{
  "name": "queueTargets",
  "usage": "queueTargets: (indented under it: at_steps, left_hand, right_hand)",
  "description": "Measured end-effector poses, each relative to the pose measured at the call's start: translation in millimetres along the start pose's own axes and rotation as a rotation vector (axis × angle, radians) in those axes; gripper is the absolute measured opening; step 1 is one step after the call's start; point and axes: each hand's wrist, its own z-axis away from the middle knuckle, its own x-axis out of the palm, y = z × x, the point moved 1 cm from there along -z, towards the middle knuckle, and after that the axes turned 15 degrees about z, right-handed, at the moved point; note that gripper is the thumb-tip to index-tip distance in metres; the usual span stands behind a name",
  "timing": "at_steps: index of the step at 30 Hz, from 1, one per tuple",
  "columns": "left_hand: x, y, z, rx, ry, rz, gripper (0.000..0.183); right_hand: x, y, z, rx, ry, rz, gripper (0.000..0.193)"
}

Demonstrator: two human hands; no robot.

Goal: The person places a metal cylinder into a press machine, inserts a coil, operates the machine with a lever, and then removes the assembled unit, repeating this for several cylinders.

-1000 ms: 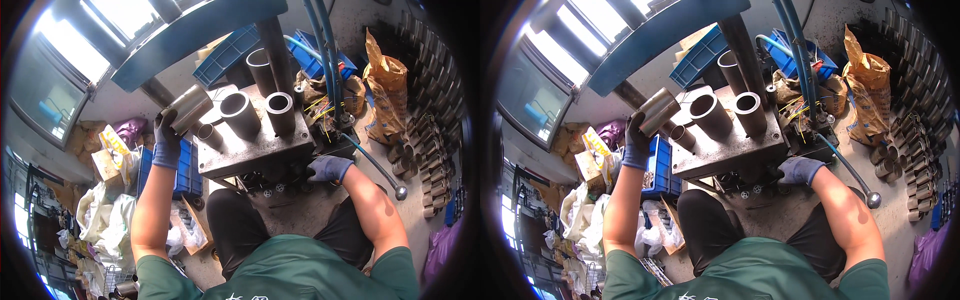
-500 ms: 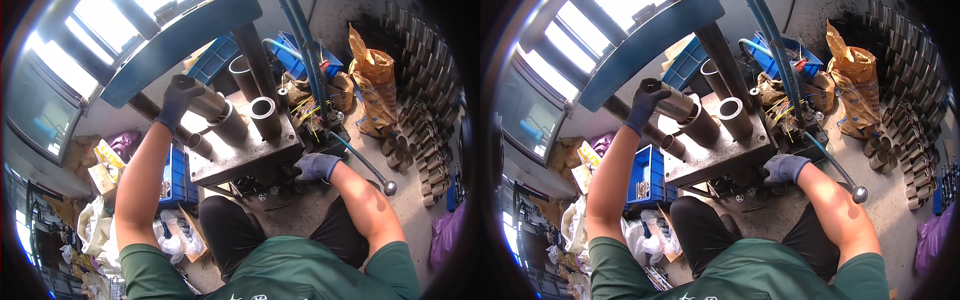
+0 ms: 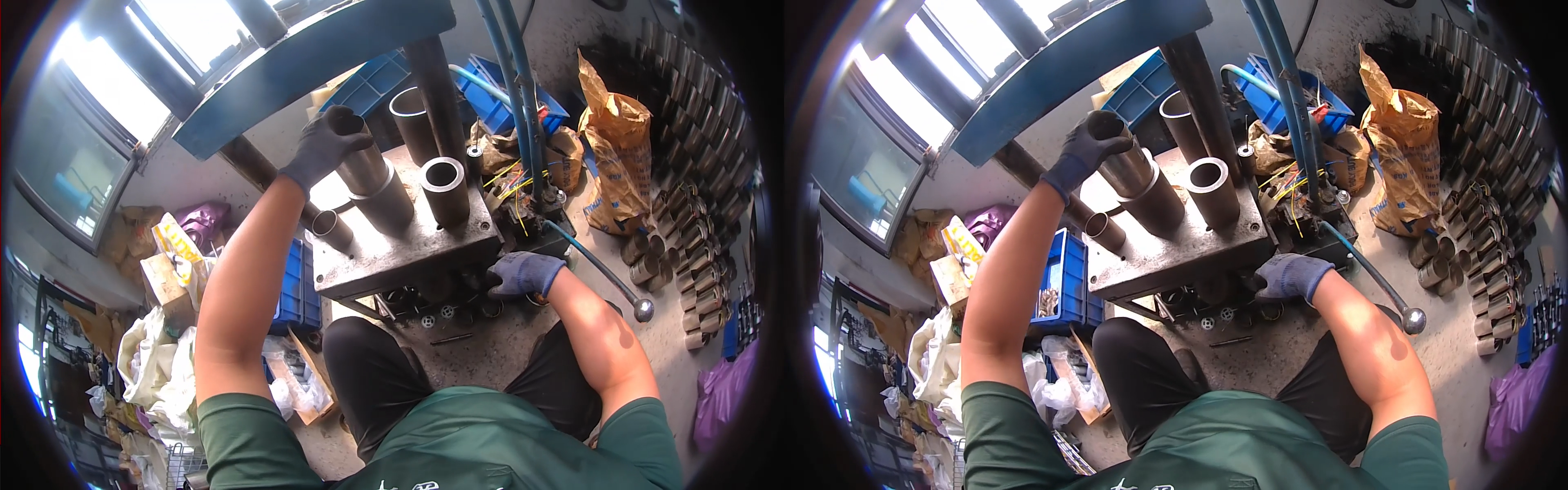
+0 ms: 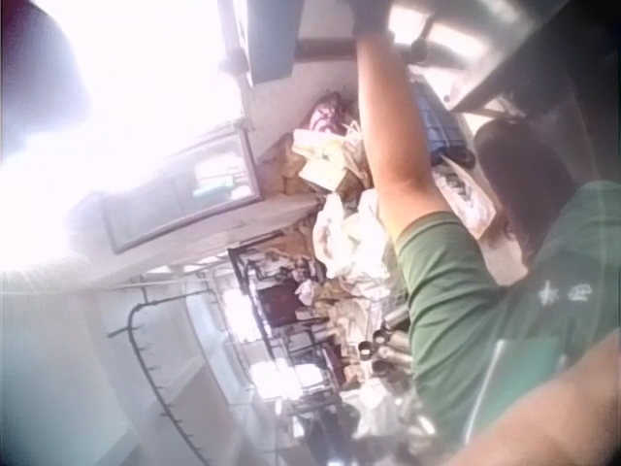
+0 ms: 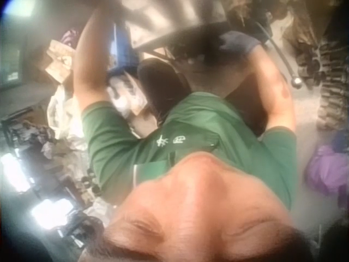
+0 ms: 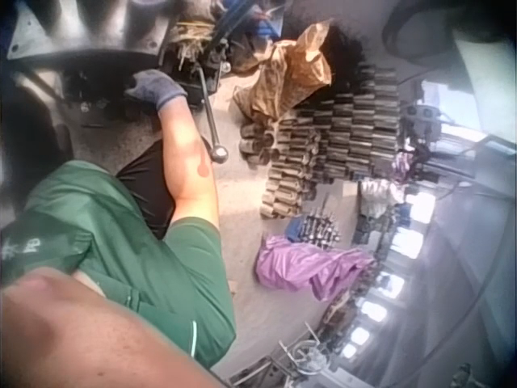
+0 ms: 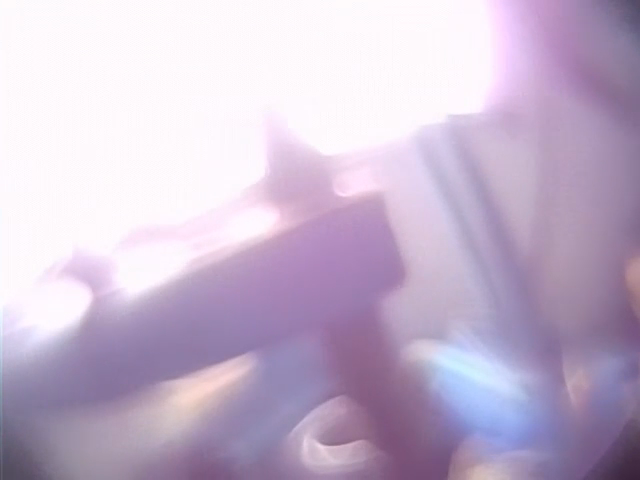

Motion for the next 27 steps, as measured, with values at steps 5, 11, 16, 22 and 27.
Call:
queueTargets:
  at_steps: [5, 11, 16, 22, 27]
  left_hand:
    - [7.0, 3.9, 1.6, 0.005, 0.024, -0.056, 0.065]
    - [2.1, -14.9, 14.6, 0.098, 0.116, -0.006, 0.069]
    - [-2.1, -20.1, -3.0, 0.061, 0.045, -0.042, 0.062]
    - [-7.3, -42.0, -1.8, -0.017, 0.126, 0.253, 0.048]
    - [10.5, 8.8, 11.4, 0.024, 0.129, -0.146, 0.058]
  right_hand:
    - [1.8, 1.0, 12.0, 0.019, 0.089, -0.002, 0.05]
    - [-1.5, 2.2, 24.5, 0.044, 0.09, 0.004, 0.051]
    - [-17.8, -13.8, 36.9, 0.051, -0.022, -0.02, 0.052]
    - [-25.5, -49.8, 78.2, -0.086, 0.115, 0.044, 0.045]
    - [-79.2, -111.0, 167.6, -0.138, 0.545, 0.22, 0.039]
